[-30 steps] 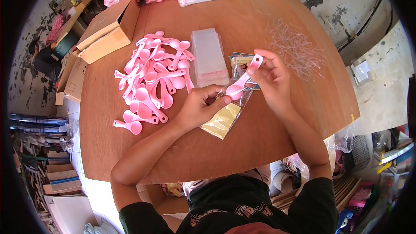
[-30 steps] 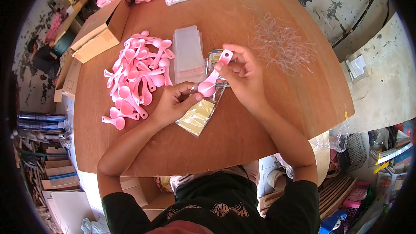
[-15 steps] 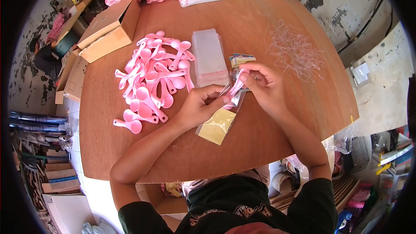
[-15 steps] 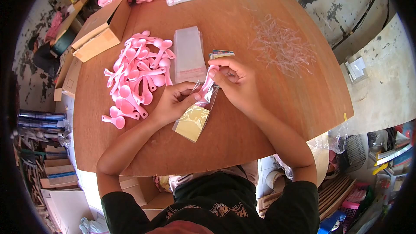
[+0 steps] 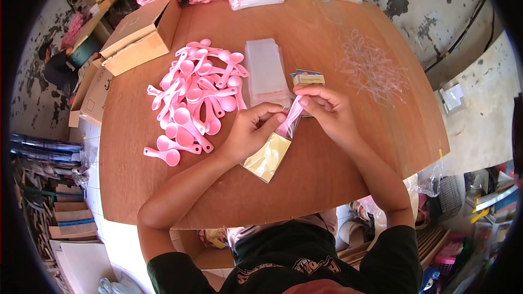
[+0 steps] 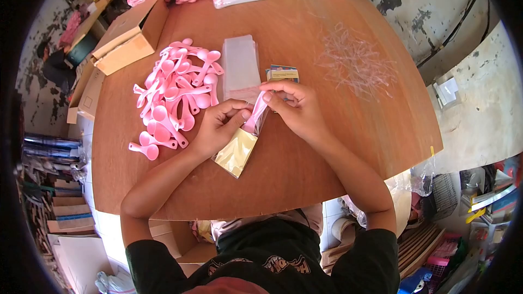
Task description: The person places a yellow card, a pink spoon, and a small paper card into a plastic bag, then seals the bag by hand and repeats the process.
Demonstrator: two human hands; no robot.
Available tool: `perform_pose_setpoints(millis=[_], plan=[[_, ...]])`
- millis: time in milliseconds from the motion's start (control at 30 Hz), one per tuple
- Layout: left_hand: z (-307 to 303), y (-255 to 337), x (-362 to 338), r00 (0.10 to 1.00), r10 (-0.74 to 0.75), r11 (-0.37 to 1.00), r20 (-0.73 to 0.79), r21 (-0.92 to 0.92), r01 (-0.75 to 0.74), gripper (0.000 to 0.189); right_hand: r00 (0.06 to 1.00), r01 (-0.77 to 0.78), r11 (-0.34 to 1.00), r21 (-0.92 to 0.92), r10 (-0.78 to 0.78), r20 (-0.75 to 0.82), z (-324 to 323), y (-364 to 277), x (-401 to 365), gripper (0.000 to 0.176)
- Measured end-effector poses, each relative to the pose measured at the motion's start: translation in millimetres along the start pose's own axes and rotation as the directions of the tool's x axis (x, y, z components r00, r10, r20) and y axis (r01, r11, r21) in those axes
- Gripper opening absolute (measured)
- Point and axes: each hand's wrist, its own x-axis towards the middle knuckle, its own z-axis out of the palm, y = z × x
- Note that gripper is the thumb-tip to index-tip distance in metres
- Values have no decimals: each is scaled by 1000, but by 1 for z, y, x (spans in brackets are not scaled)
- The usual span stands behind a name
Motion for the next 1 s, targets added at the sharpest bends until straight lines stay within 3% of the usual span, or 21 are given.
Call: perform_pose_setpoints(millis=[100, 233, 400, 500, 633, 700, 767, 833, 867, 933, 1000], plan=[[0, -1, 0, 1000, -1, 1000, -23, 28, 2, 15, 994, -103, 995, -10, 104, 28, -2, -5, 0, 18], [0, 0, -1, 999, 35, 998, -31, 51, -33, 14, 998, -54, 998, 35, 55, -6, 3, -6, 0, 17], [-1, 0, 0, 986, 166, 977, -10, 136, -163, 16, 989, -148, 986, 70, 146, 35, -2, -8, 0, 17], [0, 4, -2, 994, 104, 994, 30, -16, -104, 20, 996, -86, 996, 0, 86, 10, -1, -9, -1, 17], [-4, 5, -1, 994, 105, 992, 23, 72, -107, 27, 997, -72, 996, -51, 72, -3, 0, -30, -1, 16], [-8, 9, -2, 996, -31, 997, 89, 76, 25, 39, 1000, 4, 999, -50, -5, -30, -1, -42, 1, 15], [-6, 7, -1, 999, -29, 999, 42, 25, 28, 42, 995, 84, 992, -96, -88, -41, 0, -65, 4, 14], [-6, 4, 2, 993, 118, 985, 21, 128, -120, 46, 939, 317, 893, -320, -344, -29, 1, -97, 6, 14], [-6, 4, 2, 992, 121, 984, 19, 129, -122, 46, 898, 402, 840, -365, -440, -25, 0, -112, 7, 15], [-7, 2, 0, 997, 9, 998, 82, -69, -3, 48, 848, 477, 777, -411, -530, -17, 1, -135, 10, 17], [-6, 2, 1, 997, 24, 996, 75, -82, -18, 48, 642, 637, 528, -562, -767, 7, 3, -150, 15, 17]])
